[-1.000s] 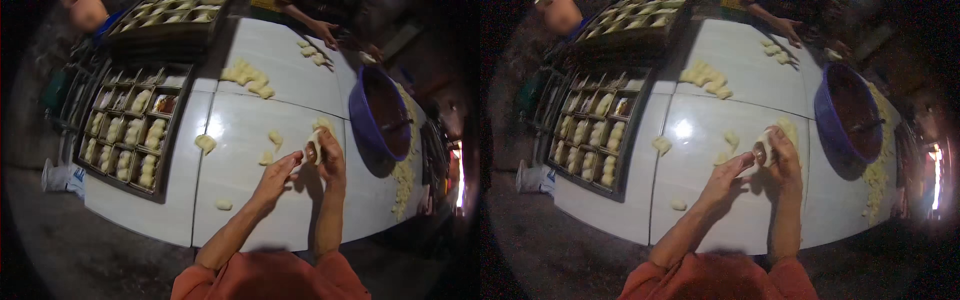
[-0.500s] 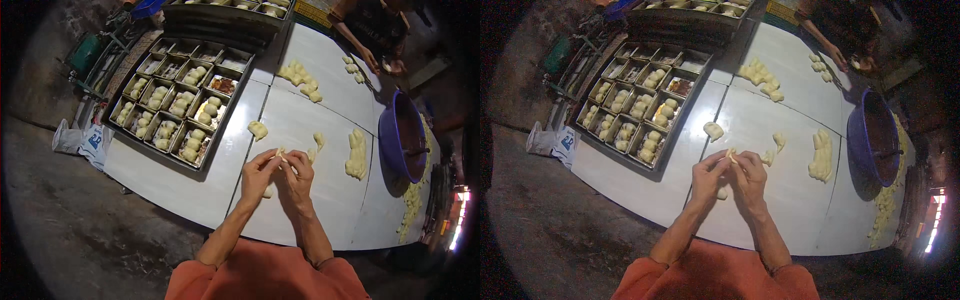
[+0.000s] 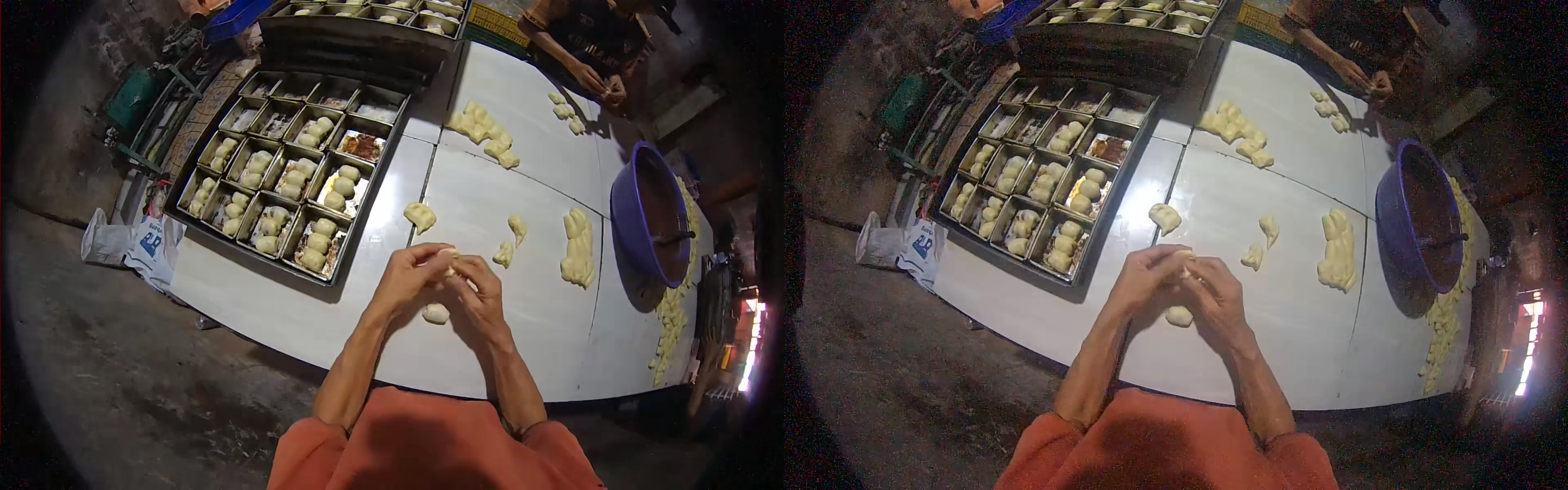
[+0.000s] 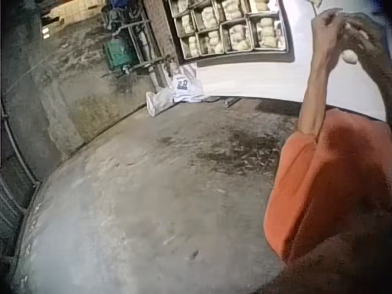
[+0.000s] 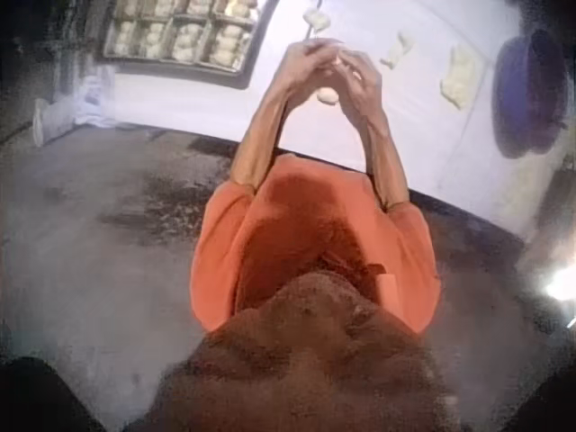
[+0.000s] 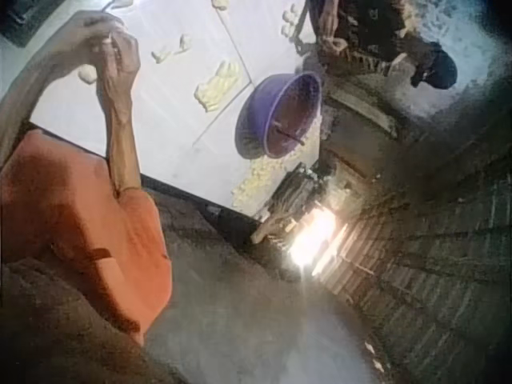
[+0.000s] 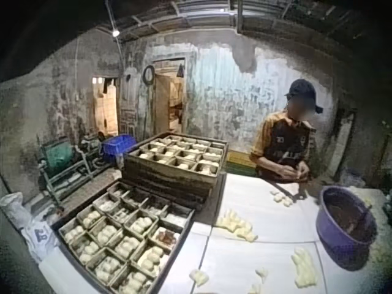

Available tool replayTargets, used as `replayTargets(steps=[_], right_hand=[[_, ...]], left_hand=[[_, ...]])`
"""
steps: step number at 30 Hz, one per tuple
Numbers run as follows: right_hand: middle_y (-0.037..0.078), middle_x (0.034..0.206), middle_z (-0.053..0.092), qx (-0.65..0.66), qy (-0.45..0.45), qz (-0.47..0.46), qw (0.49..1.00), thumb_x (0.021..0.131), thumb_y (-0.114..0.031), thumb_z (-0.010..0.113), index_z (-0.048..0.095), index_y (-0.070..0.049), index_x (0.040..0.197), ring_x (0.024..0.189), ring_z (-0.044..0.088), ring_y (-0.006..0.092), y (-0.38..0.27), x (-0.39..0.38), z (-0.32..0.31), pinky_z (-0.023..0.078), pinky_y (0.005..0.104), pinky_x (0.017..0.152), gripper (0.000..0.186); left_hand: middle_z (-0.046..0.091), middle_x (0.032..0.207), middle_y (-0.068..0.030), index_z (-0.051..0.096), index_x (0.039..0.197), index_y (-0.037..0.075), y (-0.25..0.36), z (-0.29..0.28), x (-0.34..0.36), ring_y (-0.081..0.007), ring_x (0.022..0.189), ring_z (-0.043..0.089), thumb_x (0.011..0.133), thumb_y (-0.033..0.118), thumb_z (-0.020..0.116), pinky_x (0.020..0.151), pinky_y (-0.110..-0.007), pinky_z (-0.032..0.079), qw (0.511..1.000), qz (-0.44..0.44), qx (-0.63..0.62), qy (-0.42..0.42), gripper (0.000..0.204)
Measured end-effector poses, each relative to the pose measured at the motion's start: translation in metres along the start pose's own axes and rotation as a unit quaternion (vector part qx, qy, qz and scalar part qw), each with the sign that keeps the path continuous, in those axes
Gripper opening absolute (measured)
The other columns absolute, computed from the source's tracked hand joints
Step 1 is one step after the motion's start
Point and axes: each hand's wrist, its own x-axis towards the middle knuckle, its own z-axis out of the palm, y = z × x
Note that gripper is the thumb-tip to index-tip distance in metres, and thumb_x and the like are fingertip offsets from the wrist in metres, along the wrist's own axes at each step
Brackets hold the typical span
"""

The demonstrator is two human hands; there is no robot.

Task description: The person shapes portions of dough by hand, fills them, rolls them into uniform shapes, and places them into rows inside metal baking pans.

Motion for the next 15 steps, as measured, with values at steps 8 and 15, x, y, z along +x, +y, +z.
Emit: replayTargets(steps=[8,15], right_hand=[[0.010,0.108,0.056,0.022,0.180,-0.123,0.976,0.093,-0.005,0.070,0.062,-0.005,0.106,0.087,0.057,0.0154,0.003,0.005,0.028,0.052,0.0289,0.076,0.015],[0.004,0.082,0.058,-0.208,0.162,-0.242,0.934,0.091,-0.009,0.075,0.068,-0.001,0.095,0.069,0.056,0.0121,0.024,0.006,0.010,0.047,0.0291,0.056,0.012]], left_hand=[[0.071,0.104,-0.0072,0.068,0.120,-0.002,-0.021,-0.006,-0.004,-0.0120,0.090,0.068,0.099,0.008,0.063,0.072,-0.024,0.058,0.997,0.051,-0.038,-0.041,0.024],[0.070,0.099,-0.0107,0.065,0.122,-0.005,-0.015,0.002,-0.020,-0.0164,0.087,0.069,0.099,0.014,0.063,0.071,-0.028,0.060,0.999,0.002,0.002,-0.053,0.030]])
